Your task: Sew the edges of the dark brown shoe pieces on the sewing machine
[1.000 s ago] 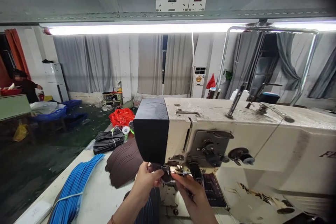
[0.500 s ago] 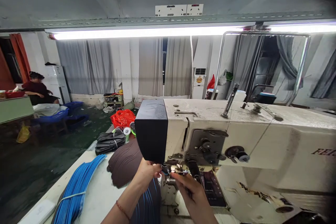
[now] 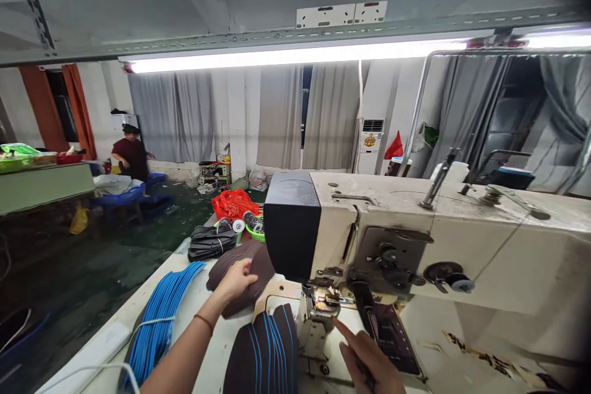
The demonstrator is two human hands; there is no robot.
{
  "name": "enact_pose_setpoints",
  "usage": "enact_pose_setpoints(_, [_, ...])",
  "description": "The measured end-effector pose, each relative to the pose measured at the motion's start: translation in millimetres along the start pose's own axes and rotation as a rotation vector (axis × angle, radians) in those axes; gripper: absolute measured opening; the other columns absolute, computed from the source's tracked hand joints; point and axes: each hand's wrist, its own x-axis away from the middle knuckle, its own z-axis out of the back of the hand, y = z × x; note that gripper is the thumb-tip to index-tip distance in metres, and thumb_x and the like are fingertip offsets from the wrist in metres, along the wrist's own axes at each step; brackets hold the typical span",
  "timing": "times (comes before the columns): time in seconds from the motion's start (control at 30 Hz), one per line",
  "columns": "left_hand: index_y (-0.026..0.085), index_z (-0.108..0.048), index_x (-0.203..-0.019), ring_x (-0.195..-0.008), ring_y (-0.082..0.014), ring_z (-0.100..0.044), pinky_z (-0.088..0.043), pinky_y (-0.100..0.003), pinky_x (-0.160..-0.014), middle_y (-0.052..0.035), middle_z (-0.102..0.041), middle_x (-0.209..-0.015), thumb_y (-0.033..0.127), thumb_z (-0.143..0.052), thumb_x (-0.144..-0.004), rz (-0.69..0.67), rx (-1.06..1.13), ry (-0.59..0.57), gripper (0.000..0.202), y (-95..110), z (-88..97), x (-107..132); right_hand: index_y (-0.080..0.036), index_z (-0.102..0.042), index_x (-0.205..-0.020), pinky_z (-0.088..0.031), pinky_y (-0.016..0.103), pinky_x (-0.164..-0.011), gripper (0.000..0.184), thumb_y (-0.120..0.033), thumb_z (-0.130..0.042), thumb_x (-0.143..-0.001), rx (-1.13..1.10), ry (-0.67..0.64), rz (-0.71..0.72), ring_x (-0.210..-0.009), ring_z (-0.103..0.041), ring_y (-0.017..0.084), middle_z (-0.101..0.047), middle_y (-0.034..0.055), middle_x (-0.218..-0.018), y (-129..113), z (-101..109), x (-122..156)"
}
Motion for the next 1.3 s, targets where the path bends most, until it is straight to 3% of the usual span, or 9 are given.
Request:
enact_pose_setpoints(0.1, [0.013,-0.059,-0.097,-0.095,-0.0235,-0.059,-0.042,-0.042,-0.088,-0.0072,-0.064,-0.096,0.021,-0.064,-0.077,0.098,-0.412,0.079,0.022,-27.1,26.8,9.8,-0.028,-0.064,-0.119,-0.045,0.015,-0.043,0.033,-0.034,-0.05,-0.09,-0.064,0.047,-0.017,-0.047,-0.051,0.012,-0.049,-0.0005,-0.061,5.6,-9.7,11.2])
enact_pose_setpoints(0.23, [0.009,-0.04,-0.126,-0.123,-0.0362,-0.042,-0.028,-0.046,-0.099,-0.0234,-0.049,-0.126,0.025,-0.052,-0.081,0.089,-0.717,0.132,0.05,-45.7,20.8,39.1,-0.028,-0.063,-0.12,-0.044,0.016,-0.042,0.034,-0.032,-0.05,-0.089,-0.101,0.023,-0.033,-0.046,-0.05,0.011,-0.048,-0.001,-0.064,-1.6,-20.4,13.1])
enact_pose_setpoints(0.33, [0.009,-0.051,-0.118,-0.109,-0.0375,-0.054,-0.038,-0.043,-0.091,-0.0215,-0.058,-0.114,0.047,-0.062,-0.07,0.118,-0.774,-0.045,0.062,-53.9,6.4,68.1,-0.028,-0.06,-0.124,-0.044,0.017,-0.044,0.036,-0.025,-0.046,-0.091,-0.081,-0.036,0.02,-0.048,-0.05,0.011,-0.047,-0.001,-0.067,-11.8,-21.2,9.6])
enact_pose_setpoints(0.43, [0.008,-0.043,-0.13,-0.106,-0.0368,-0.056,-0.041,-0.039,-0.088,-0.0206,-0.058,-0.116,0.044,-0.075,-0.051,0.177,-0.783,-0.165,0.093,-62.5,-4.7,91.5,-0.027,-0.059,-0.124,-0.045,0.017,-0.046,0.037,-0.023,-0.044,-0.091,-0.017,-0.082,0.055,-0.05,-0.051,0.011,-0.046,-0.001,-0.067,-18.2,-21.0,7.4])
enact_pose_setpoints(0.7, [0.004,-0.028,-0.139,-0.112,-0.0398,-0.051,-0.038,-0.04,-0.092,-0.0224,-0.052,-0.124,0.043,-0.07,-0.051,0.274,-0.858,-0.034,0.105,-80.1,-6.8,100.5,-0.028,-0.056,-0.127,-0.043,0.017,-0.044,0.039,-0.02,-0.041,-0.092,0.001,-0.138,0.035,-0.047,-0.046,0.011,-0.044,-0.0015,-0.067,-13.8,-21.0,14.4])
enact_pose_setpoints(0.87, [0.009,-0.052,-0.12,-0.102,-0.0334,-0.059,-0.043,-0.037,-0.086,-0.0119,-0.067,-0.098,0.039,-0.068,-0.055,0.181,-0.394,0.163,0.073,-68.5,8.8,102.0,-0.028,-0.059,-0.124,-0.043,0.019,-0.045,0.04,-0.018,-0.045,-0.088,-0.044,-0.105,0.064,-0.051,-0.052,0.012,-0.047,-0.0007,-0.069,-6.4,-20.9,16.8])
enact_pose_setpoints(0.97, [0.015,-0.061,-0.102,-0.09,-0.0257,-0.064,-0.048,-0.033,-0.08,-0.0082,-0.07,-0.092,0.046,-0.067,-0.061,0.132,0.027,0.123,0.052,-38.4,7.2,108.5,-0.027,-0.06,-0.124,-0.043,0.018,-0.043,0.039,-0.018,-0.049,-0.088,-0.052,-0.099,0.058,-0.047,-0.052,0.011,-0.05,-0.0011,-0.067,-3.8,-21.3,15.3])
enact_pose_setpoints(1.1, [0.016,-0.065,-0.092,-0.075,-0.0199,-0.066,-0.05,-0.031,-0.07,-0.007,-0.073,-0.087,0.035,-0.08,-0.057,0.187,0.486,-0.15,0.043,10.1,-23.7,111.3,-0.026,-0.06,-0.125,-0.049,0.018,-0.049,0.038,-0.021,-0.054,-0.088,-0.032,-0.077,0.013,-0.054,-0.06,0.013,-0.06,0.0023,-0.071,-8.4,-16.7,5.1])
enact_pose_setpoints(1.3, [0.013,-0.072,-0.082,-0.068,-0.0202,-0.066,-0.05,-0.03,-0.066,-0.0071,-0.074,-0.075,0.031,-0.083,-0.051,0.175,0.458,-0.225,0.038,36.1,-74.4,86.7,-0.025,-0.06,-0.125,-0.056,0.022,-0.067,0.037,-0.025,-0.053,-0.089,-0.065,-0.086,0.028,-0.073,-0.069,0.018,-0.07,0.0057,-0.079,-12.7,-7.9,-17.2])
